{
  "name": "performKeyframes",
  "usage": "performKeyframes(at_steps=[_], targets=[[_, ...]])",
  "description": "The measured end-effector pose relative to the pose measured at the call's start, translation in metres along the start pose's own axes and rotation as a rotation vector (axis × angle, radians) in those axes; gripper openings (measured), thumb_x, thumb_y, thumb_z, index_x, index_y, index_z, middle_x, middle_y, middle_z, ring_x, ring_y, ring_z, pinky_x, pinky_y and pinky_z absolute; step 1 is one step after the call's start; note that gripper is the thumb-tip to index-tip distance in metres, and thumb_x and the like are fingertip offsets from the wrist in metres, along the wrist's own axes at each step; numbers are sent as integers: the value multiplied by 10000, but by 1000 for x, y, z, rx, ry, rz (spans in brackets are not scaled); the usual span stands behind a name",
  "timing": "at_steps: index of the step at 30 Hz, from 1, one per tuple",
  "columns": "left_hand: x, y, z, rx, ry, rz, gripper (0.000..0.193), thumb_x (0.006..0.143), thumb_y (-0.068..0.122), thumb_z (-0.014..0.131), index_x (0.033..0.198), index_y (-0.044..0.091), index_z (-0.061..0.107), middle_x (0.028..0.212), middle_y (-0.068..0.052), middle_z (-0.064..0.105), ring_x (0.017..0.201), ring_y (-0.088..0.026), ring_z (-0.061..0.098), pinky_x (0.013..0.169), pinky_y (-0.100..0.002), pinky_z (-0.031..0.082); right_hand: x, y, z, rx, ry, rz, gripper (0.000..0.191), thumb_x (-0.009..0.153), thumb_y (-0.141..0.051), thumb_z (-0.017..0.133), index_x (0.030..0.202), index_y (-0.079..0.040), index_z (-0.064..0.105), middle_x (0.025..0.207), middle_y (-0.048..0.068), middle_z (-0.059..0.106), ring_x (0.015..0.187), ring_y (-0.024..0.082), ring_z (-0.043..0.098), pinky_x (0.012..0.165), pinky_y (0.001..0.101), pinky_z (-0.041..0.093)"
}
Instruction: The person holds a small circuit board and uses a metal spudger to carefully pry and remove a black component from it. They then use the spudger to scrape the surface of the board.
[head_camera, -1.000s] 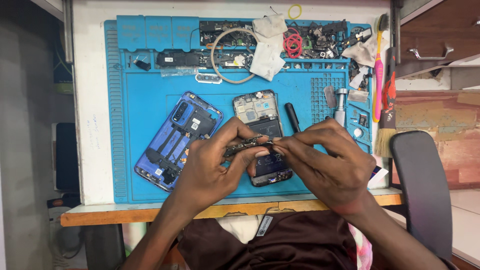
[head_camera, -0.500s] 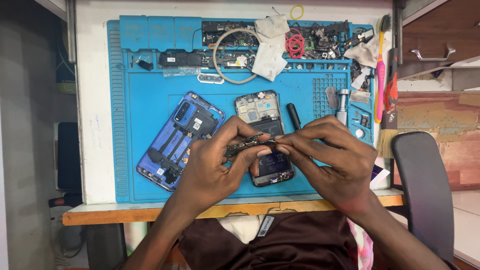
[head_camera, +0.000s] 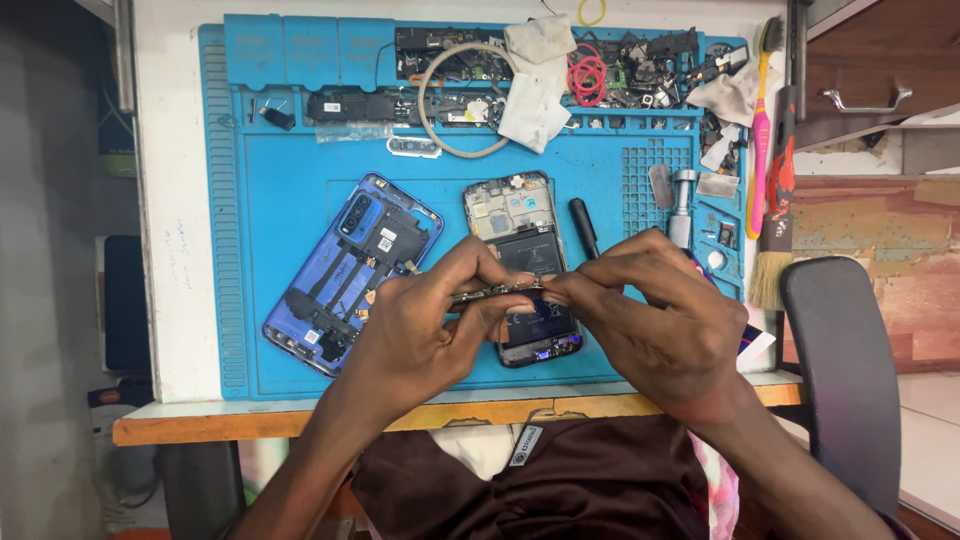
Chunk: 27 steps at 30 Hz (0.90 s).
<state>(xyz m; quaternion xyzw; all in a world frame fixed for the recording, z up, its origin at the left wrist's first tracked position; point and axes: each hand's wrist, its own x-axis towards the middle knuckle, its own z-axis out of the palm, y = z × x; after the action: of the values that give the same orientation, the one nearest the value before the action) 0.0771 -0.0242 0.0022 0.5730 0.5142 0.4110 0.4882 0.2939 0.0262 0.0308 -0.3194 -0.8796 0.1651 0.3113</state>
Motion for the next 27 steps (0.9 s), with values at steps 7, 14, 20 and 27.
performKeyframes(at_steps=[7,14,20,27], targets=[[-2,1,5,34,-12,95,151,954,67,712,1021,10,591,1073,-110,800,927,-165,809,635,-249,663,-1,-2,-1,2,47,28,265,760,91,820,990,-38,788,929,70,739,832,207,707,688,291,543],[-3,1,8,23,-19,116,149,959,58,723,1020,14,594,1085,-102,800,943,-164,812,605,-243,636,-5,-4,2,-41,99,24,287,725,146,768,947,-33,795,870,74,735,778,198,696,671,294,519],[-3,0,8,7,-36,64,128,953,55,710,1009,14,602,1096,-98,808,859,-138,819,511,-243,585,-5,-3,3,-38,128,-9,286,731,158,750,946,-27,787,867,72,738,786,197,704,694,299,522],[-3,0,9,45,21,126,157,983,122,724,1041,24,616,1005,-91,811,798,-109,806,543,-247,590,-2,-7,-2,-18,80,57,322,700,132,750,971,-35,794,878,75,739,757,200,691,677,298,526]])
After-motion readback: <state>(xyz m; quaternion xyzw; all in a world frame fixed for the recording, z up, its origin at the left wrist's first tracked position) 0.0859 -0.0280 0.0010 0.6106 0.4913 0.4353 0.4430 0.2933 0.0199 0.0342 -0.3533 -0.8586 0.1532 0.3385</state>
